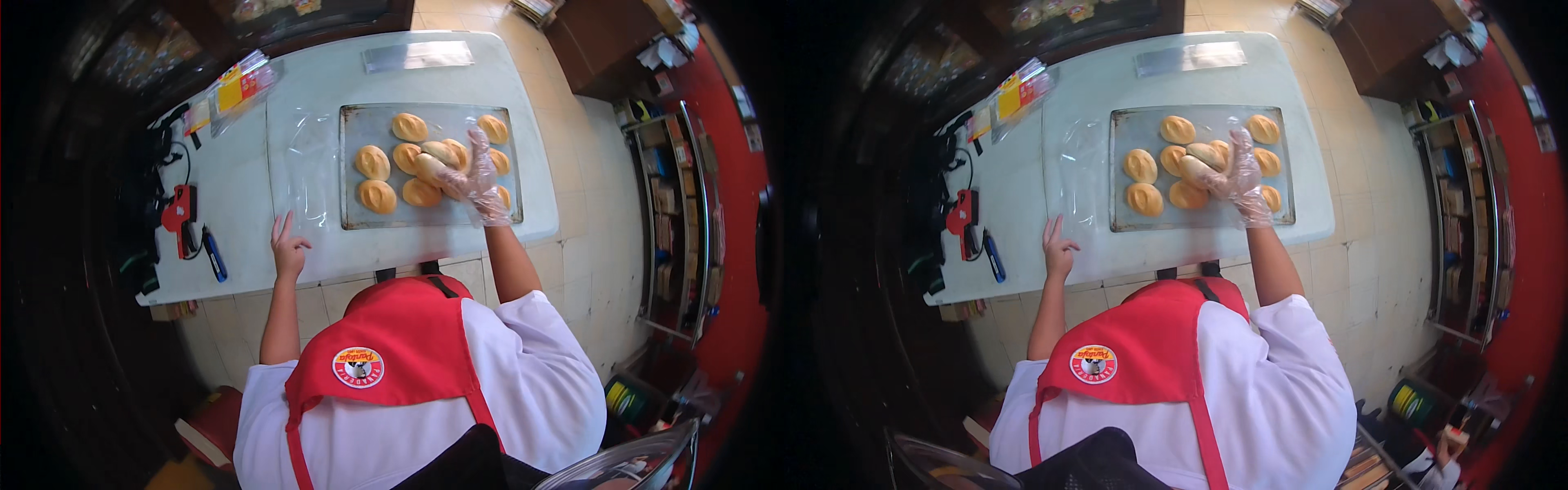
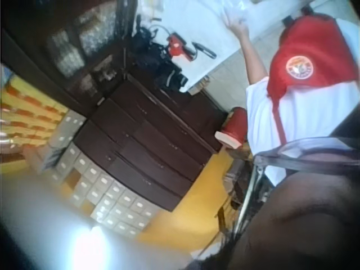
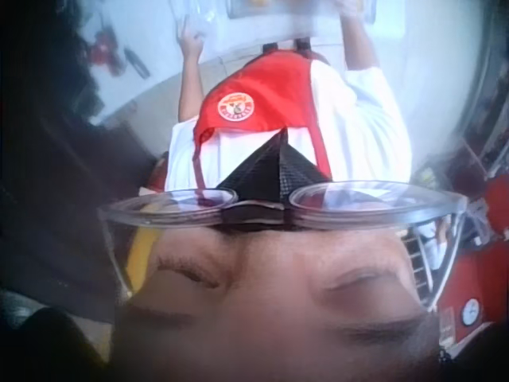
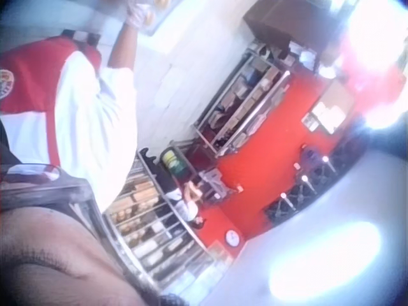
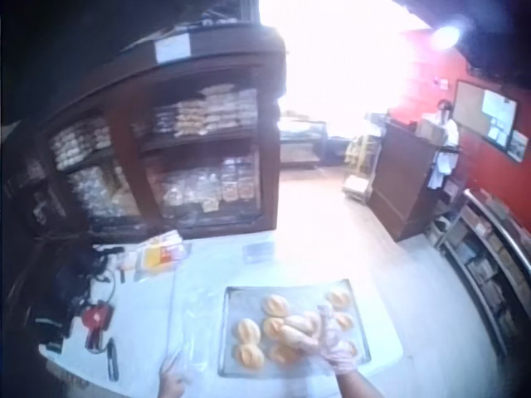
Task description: The person prepares bread rolls by hand and using a small knife. They take a tray of rolls, walk to another counter to get a plastic bag, return, and then use the knife to slice open each roll and spread a filling inside.
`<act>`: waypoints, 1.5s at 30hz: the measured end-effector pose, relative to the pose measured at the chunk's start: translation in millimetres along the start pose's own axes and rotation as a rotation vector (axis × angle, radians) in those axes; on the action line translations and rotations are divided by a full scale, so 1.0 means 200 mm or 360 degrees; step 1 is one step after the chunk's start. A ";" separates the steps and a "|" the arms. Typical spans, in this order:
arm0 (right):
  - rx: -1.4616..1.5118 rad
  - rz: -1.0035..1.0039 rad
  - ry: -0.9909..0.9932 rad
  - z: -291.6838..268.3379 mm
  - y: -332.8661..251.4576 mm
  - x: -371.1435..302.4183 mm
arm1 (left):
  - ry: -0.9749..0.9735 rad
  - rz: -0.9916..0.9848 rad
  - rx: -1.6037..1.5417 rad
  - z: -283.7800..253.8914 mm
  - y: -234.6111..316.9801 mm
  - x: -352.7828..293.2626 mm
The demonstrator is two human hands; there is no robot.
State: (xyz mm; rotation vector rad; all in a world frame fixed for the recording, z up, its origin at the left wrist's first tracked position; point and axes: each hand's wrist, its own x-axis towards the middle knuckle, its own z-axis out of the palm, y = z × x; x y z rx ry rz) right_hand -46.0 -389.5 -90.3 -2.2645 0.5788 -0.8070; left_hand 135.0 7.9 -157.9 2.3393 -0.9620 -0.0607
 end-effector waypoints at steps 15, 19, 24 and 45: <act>-0.0971 0.1406 0.0603 -0.53 0.49 -1.46 | 0.0862 -0.0371 -0.0253 -0.07 -0.09 0.41; -0.0716 0.1951 0.0073 -0.75 0.53 -2.01 | 0.0746 -0.0063 -0.0524 0.12 0.46 0.65; -0.0353 0.2310 -0.0104 -0.99 0.65 -2.46 | 0.0169 0.0456 -0.0914 0.52 1.48 0.69; 0.0554 0.2526 0.0719 -2.82 2.54 -2.28 | -0.2153 0.0284 0.0450 2.97 3.03 0.53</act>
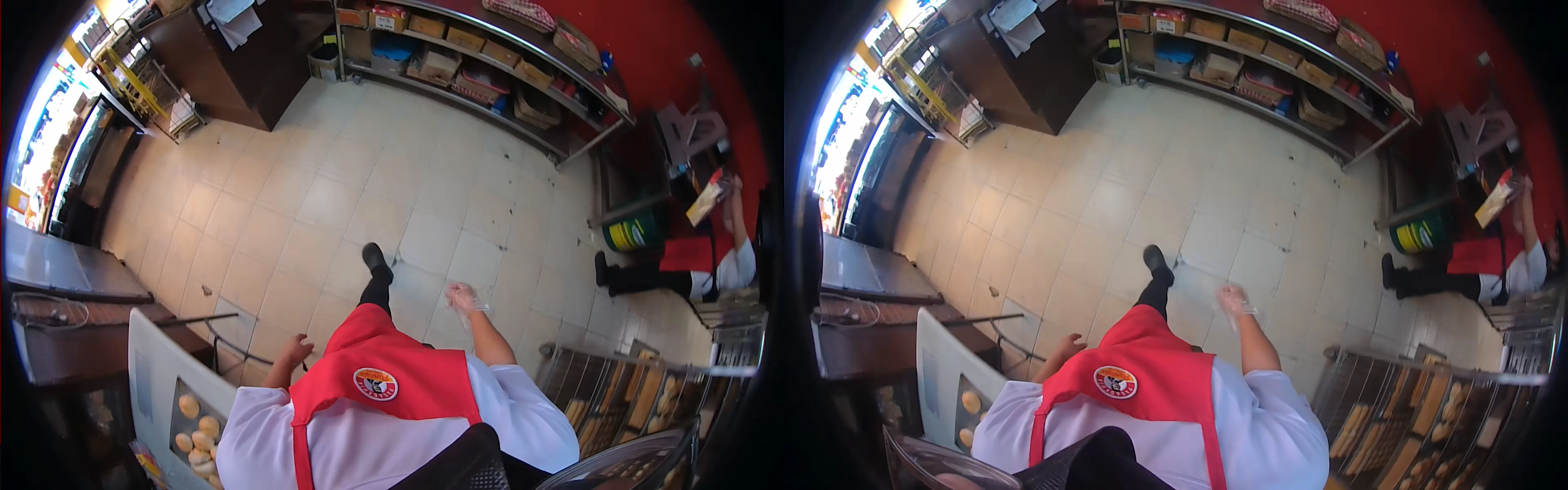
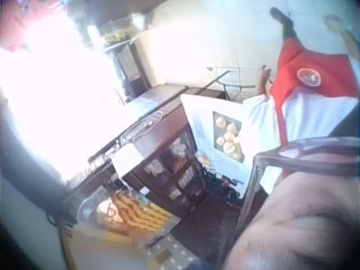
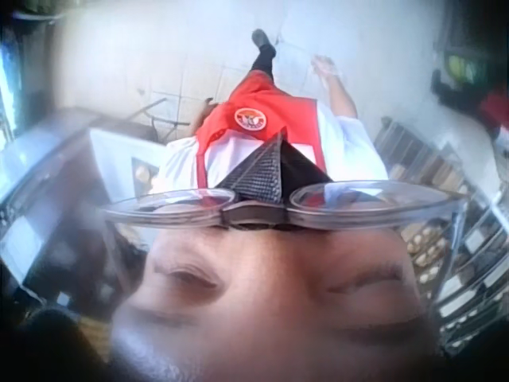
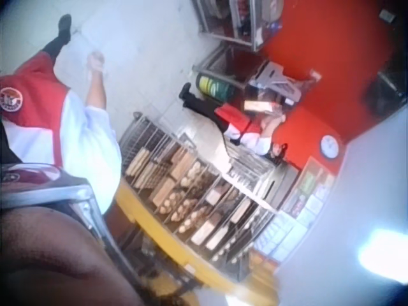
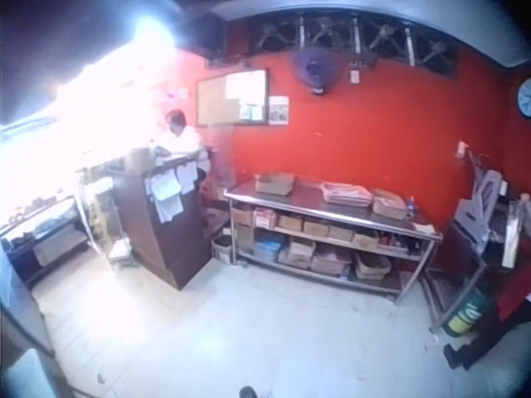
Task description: The person prepares bread rolls by hand and using a small knife. They take a tray of rolls, walk to another counter to get a plastic bag, return, and then use the knife to slice open each roll and spread a filling inside.
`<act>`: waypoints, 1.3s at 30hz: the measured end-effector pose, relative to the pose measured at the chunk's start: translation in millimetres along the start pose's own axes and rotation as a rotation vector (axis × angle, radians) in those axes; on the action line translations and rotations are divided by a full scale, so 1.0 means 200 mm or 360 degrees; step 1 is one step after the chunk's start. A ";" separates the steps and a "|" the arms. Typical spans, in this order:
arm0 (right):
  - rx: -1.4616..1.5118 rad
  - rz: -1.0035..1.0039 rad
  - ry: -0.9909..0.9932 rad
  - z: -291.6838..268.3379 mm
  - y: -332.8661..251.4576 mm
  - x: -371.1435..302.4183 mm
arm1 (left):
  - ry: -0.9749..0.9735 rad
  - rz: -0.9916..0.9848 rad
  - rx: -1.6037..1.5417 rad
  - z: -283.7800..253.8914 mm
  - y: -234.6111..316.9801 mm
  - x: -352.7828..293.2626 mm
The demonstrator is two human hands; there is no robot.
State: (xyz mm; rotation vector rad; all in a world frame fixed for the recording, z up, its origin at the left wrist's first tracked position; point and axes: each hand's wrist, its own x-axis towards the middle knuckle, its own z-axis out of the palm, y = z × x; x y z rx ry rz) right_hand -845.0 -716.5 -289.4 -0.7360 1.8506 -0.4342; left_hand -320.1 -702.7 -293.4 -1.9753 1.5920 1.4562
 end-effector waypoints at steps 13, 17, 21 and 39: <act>0.0043 0.0034 0.0363 -0.86 -0.87 0.94 | 0.0342 0.0637 0.0349 -1.41 1.92 1.86; -0.0993 -0.0037 0.0122 -1.04 -0.71 1.27 | 0.0455 0.1044 0.0340 -1.68 2.88 2.34; -0.1186 -0.0007 -0.0059 -1.23 -0.84 1.70 | 0.0394 0.0942 0.0428 -1.71 3.48 2.86; -0.0746 0.0596 0.0475 -0.96 -1.05 2.52 | 0.0301 0.0649 -0.0039 -1.43 4.97 5.30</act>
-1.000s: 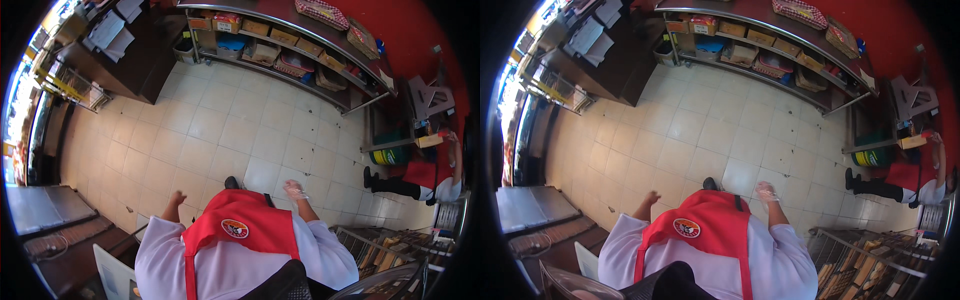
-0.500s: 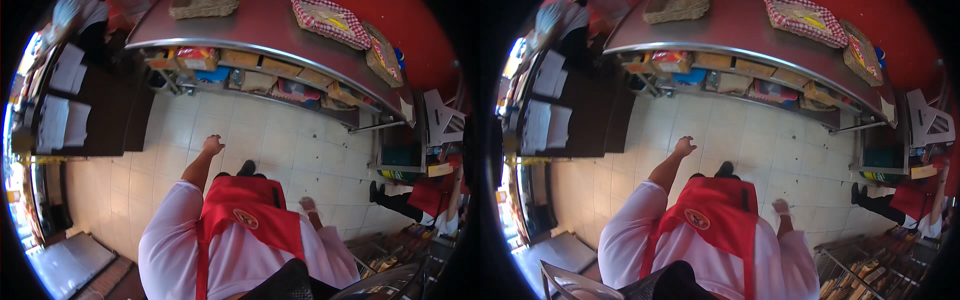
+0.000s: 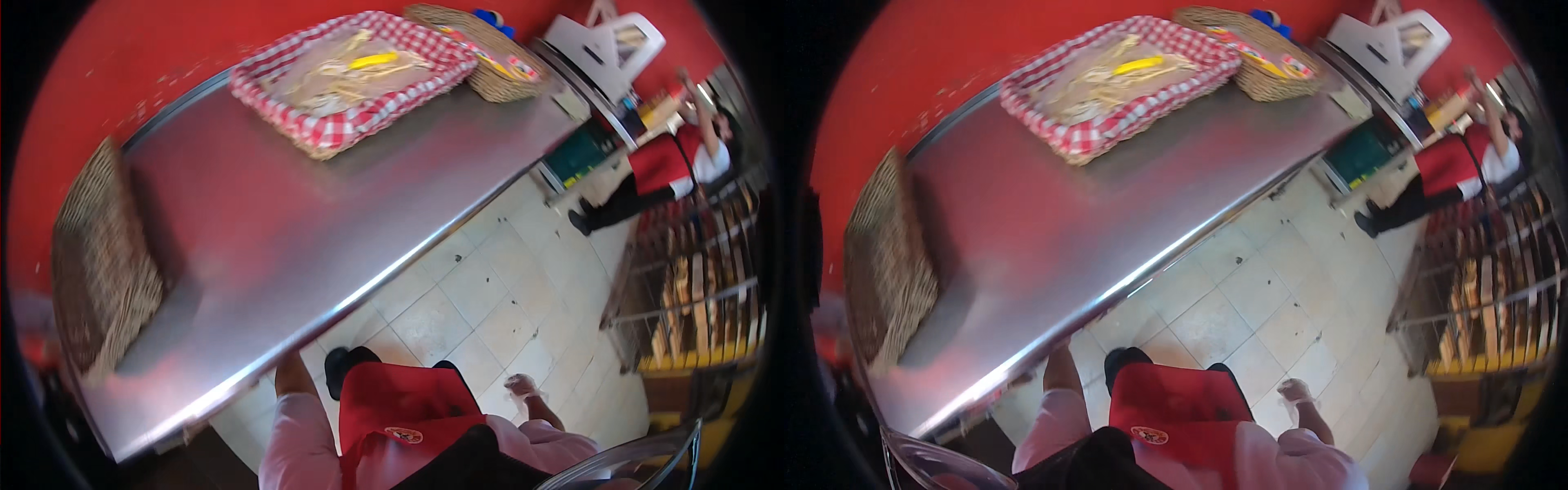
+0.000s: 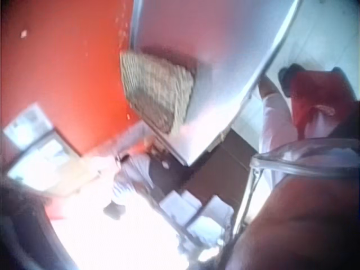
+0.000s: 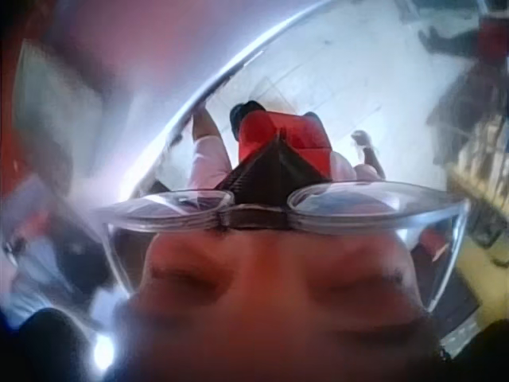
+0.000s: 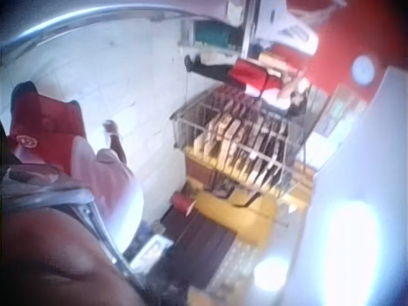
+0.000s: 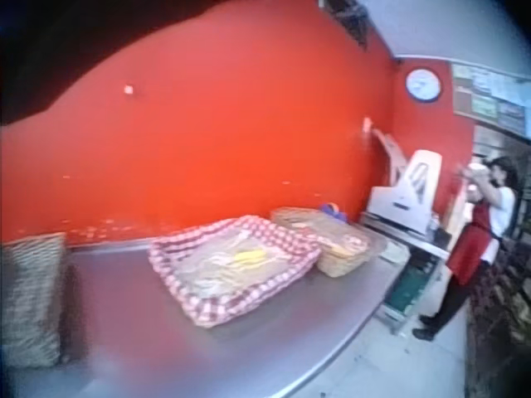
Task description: The person prepares bread rolls by hand and using a small knife. They take a tray of rolls, walk to another counter to get a plastic bag, return, and then use the knife to slice open each roll and spread a filling inside.
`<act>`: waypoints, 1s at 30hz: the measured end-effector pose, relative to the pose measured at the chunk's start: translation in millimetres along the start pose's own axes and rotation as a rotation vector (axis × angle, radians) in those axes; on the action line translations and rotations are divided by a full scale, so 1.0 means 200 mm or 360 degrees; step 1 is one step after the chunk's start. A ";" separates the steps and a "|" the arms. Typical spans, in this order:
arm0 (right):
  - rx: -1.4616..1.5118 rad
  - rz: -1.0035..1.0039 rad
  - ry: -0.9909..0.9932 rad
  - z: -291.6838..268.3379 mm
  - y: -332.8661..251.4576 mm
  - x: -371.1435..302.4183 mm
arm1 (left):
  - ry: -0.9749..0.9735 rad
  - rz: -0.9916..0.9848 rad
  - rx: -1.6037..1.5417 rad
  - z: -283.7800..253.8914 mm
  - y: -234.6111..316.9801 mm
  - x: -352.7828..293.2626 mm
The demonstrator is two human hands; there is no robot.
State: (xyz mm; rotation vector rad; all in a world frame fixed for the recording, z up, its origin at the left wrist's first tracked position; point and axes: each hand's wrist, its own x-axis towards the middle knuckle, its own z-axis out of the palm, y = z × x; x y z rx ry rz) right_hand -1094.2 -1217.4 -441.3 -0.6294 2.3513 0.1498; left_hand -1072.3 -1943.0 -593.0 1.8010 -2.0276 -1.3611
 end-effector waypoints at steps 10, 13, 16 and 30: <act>0.0890 0.0689 -0.0028 -0.37 -0.62 0.37 | 0.0084 -0.0178 0.0151 0.17 -0.25 0.30; 0.1181 0.0735 0.0096 -0.39 -0.59 0.42 | 0.0089 -0.0210 0.0146 0.20 -0.29 0.31; 0.0995 0.0696 0.0078 -0.43 -0.61 0.49 | 0.0107 -0.0240 0.0142 0.20 -0.31 0.33; 0.1001 0.0676 -0.0139 -0.47 -0.61 0.39 | 0.0091 -0.0251 0.0096 0.14 -0.38 0.18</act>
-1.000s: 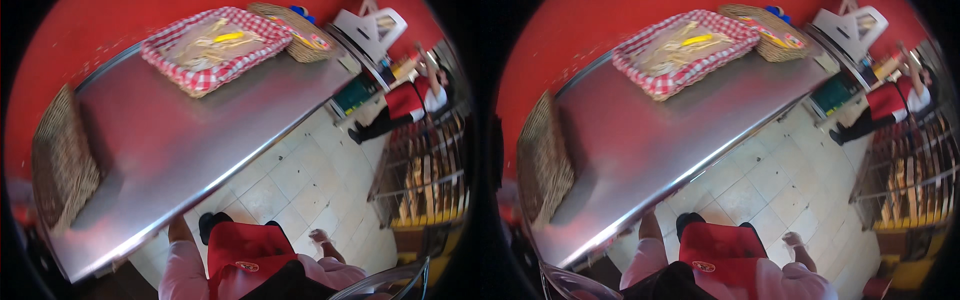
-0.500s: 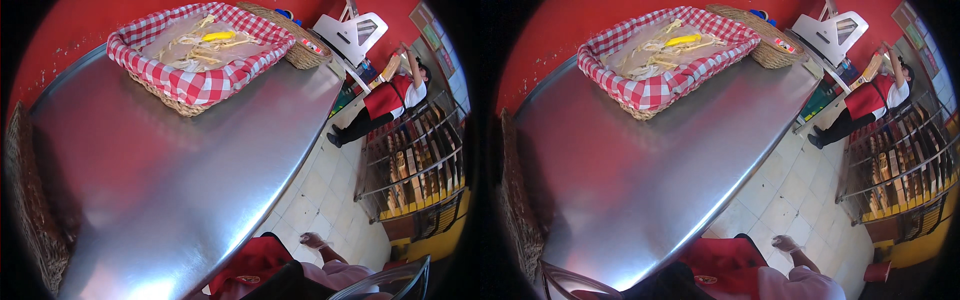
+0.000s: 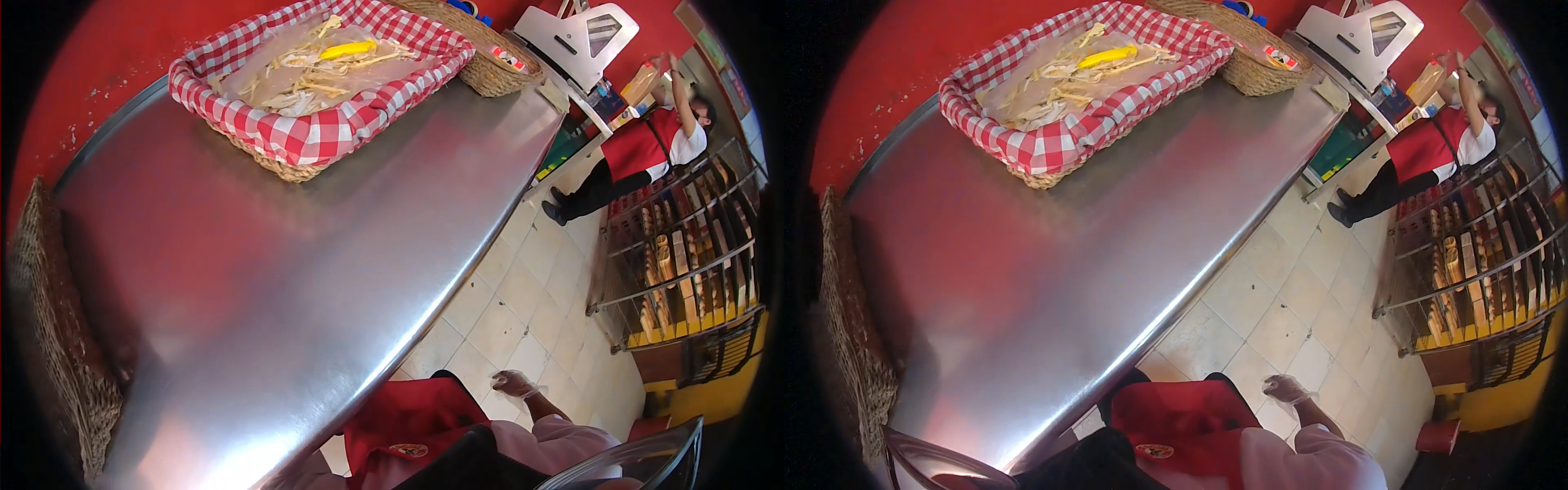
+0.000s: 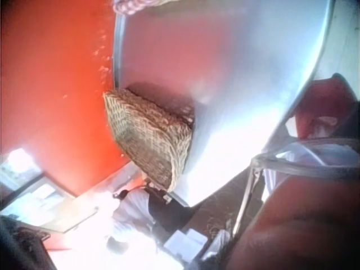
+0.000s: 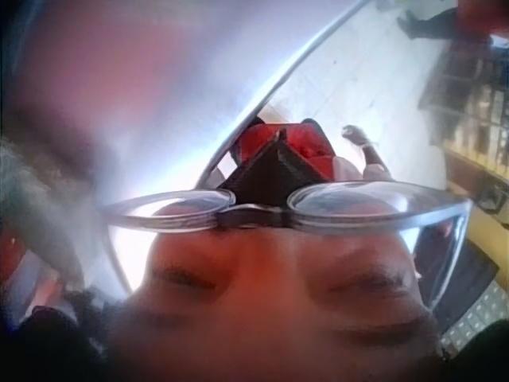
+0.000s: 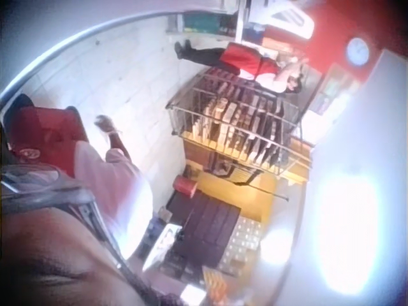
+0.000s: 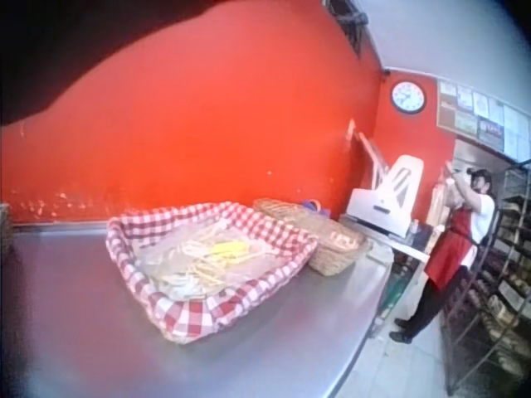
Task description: The person prepares bread rolls by hand and using a small knife. They take a tray of rolls, walk to another counter to get a plastic bag, return, and then use the knife to slice open each roll and spread a filling inside.
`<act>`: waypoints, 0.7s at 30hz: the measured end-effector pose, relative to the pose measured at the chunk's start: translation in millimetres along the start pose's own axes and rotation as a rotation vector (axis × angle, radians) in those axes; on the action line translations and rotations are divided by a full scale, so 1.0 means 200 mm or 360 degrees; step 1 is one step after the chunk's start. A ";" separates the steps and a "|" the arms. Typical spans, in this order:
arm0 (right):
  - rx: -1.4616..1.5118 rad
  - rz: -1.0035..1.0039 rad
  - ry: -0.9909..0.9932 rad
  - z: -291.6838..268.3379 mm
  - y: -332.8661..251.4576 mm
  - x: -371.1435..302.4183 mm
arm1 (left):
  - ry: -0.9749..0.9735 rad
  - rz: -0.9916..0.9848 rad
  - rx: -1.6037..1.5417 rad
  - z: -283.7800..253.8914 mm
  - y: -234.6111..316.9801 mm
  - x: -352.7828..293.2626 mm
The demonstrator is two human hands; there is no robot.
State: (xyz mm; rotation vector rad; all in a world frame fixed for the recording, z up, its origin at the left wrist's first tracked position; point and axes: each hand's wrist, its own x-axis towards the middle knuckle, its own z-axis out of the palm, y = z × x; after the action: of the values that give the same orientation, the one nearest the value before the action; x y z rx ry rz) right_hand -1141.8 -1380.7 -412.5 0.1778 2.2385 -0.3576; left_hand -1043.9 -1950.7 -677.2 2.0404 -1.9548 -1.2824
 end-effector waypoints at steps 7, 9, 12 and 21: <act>0.0005 -0.0105 0.0074 0.04 0.03 -0.04 | 0.0015 -0.0004 -0.0020 -0.03 -0.04 -0.01; -0.0005 -0.0094 0.0050 0.06 0.04 -0.08 | 0.0016 -0.0003 -0.0021 -0.05 -0.05 -0.01; 0.0012 -0.0070 0.0103 0.06 0.12 -0.13 | 0.0011 -0.0021 -0.0035 -0.06 -0.06 -0.04; 0.0324 0.0092 0.0147 0.06 0.28 -0.20 | 0.0033 -0.0050 -0.0065 -0.01 -0.11 -0.04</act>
State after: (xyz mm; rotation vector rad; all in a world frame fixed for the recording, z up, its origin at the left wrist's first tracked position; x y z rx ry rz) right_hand -1093.9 -1332.5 -399.3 0.3727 2.2800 -0.5561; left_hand -1023.7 -1941.3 -684.0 2.0651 -1.8790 -1.2911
